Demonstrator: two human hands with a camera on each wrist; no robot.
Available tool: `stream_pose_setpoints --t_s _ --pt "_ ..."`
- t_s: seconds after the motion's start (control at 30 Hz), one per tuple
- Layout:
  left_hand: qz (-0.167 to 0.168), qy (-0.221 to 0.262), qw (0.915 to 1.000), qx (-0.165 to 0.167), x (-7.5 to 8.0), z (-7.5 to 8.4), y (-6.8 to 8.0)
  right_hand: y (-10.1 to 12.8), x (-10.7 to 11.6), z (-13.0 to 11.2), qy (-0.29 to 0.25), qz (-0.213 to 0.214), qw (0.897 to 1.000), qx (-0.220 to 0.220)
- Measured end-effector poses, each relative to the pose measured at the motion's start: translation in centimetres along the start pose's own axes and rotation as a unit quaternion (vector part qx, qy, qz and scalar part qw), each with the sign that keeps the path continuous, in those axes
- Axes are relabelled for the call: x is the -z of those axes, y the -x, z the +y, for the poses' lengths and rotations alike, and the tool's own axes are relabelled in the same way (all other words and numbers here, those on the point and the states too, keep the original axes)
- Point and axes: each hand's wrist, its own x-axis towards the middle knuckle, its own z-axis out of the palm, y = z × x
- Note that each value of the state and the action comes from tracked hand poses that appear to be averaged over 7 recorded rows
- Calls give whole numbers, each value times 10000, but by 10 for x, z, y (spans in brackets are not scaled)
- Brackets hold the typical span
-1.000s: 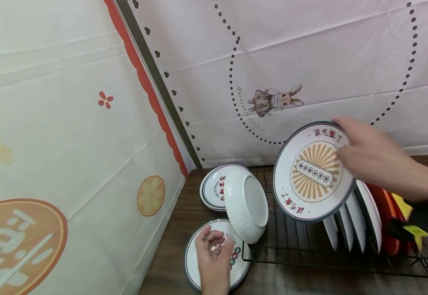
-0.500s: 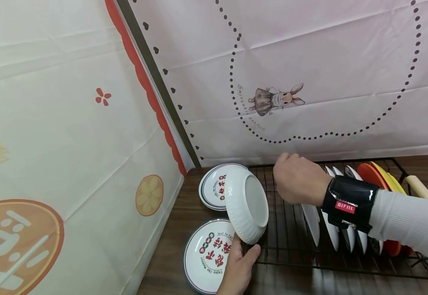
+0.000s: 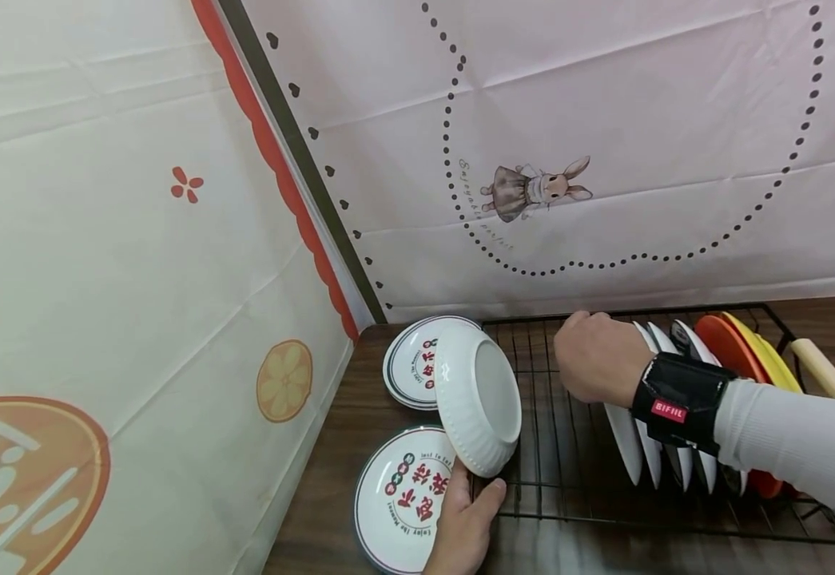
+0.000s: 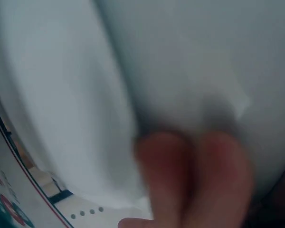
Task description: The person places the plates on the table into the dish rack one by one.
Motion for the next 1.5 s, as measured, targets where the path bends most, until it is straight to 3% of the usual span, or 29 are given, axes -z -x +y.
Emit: stream_pose_setpoints --t_s 0.17,0.4,0.77,1.03,1.17,1.3,1.4,1.5 --pt "-38 37 10000 -59 0 2 -1 -1 -4 4 -147 -232 9994 -213" --pt "-21 39 9999 -123 1 4 -2 0 -6 7 -263 -88 9991 -313" --pt "-40 14 9994 336 -2 5 -5 1 2 12 -575 -378 9956 -642" --pt "154 -56 9992 361 1 7 -2 3 32 16 -673 44 9952 -708" --pt "211 -33 9992 345 3 7 -1 12 59 44 -1131 145 9897 -869" --pt "246 -127 9990 349 6 9 1 31 69 94 -1610 200 9735 -1609" --pt "283 -257 9987 330 12 12 3 49 57 133 -1996 397 9537 -2215" --pt "316 -329 9985 301 16 17 4 72 21 171 -2338 871 9371 -2441"
